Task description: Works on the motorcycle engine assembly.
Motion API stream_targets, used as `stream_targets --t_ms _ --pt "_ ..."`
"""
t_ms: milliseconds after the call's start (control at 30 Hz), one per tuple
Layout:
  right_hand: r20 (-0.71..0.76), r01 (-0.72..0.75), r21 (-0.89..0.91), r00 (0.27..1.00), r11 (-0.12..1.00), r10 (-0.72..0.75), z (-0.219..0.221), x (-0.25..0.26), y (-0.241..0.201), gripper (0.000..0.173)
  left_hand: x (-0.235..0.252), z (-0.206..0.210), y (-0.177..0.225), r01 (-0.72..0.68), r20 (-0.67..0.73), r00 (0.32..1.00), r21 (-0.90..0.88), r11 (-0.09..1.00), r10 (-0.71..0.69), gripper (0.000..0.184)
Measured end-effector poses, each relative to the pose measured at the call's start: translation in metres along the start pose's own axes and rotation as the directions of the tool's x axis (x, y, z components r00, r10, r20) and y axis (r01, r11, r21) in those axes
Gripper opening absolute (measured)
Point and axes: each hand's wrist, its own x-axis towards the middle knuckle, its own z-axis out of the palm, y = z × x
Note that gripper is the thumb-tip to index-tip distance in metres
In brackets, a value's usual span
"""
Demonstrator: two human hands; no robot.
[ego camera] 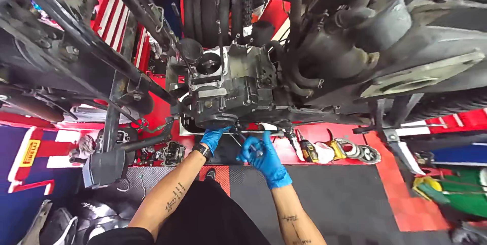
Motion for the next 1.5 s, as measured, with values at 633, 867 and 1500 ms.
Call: stream_targets --t_ms 633,867,1500 --pt "0.004 0.014 -0.614 1.000 0.789 -0.015 -0.009 -0.046 0.014 0.033 0.001 0.018 -0.039 -0.377 -0.103 0.926 -0.162 0.912 0.364 0.029" --pt "-0.357 -0.372 -0.432 0.907 0.822 0.223 -0.195 -0.167 0.093 0.035 0.008 0.086 -0.052 -0.472 -0.504 0.803 -0.213 0.855 0.318 0.028" --pt "-0.524 -0.336 -0.113 0.820 0.935 0.232 -0.373 -0.199 0.127 0.033 0.010 0.127 -0.037 -0.485 -0.687 0.713 -0.338 0.806 0.141 0.046"
